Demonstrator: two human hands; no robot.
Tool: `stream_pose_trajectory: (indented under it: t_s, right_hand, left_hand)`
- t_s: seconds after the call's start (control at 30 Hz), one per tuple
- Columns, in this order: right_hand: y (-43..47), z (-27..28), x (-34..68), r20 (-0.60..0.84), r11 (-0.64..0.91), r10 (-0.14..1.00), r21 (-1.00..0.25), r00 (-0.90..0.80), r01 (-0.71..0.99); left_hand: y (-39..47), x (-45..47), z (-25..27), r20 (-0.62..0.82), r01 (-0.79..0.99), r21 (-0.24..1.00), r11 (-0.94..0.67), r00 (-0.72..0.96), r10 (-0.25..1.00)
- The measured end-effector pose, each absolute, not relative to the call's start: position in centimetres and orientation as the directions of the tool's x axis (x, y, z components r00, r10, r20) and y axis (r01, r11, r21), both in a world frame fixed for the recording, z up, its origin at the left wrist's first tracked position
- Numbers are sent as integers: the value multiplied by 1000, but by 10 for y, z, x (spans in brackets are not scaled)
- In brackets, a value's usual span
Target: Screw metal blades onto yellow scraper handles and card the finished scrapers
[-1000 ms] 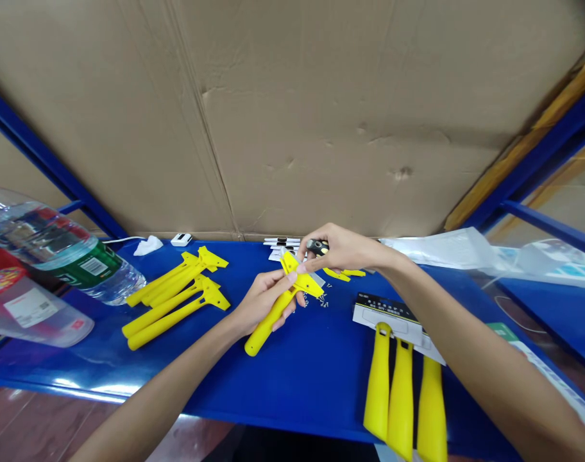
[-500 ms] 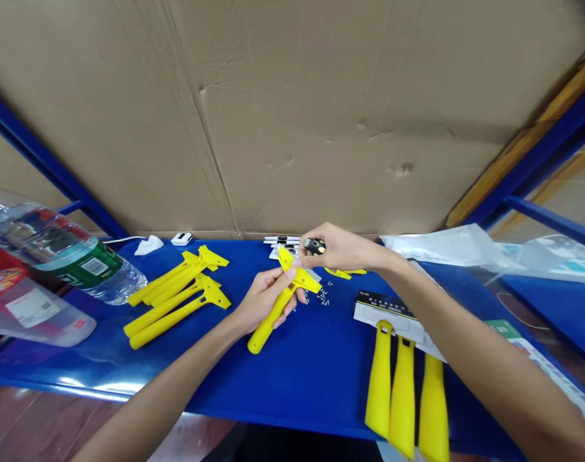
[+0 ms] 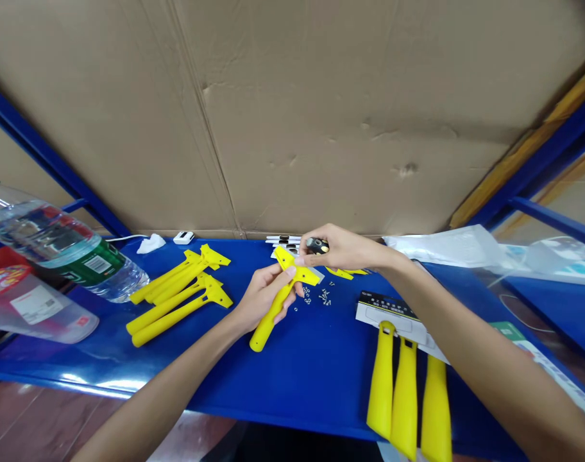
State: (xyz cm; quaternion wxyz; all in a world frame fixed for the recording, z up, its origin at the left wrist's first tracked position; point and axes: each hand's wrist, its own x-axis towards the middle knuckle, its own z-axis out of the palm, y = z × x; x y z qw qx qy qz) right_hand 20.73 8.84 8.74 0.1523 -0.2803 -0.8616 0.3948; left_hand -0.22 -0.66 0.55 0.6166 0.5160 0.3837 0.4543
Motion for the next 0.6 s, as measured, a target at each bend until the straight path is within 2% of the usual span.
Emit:
stream_pose_trajectory:
  t_s: [0.6]
  right_hand:
    - [92, 79, 203, 80, 500, 638, -799, -766, 333]
  left_hand:
    - [-13, 3, 7, 62, -115, 993, -40, 199, 978]
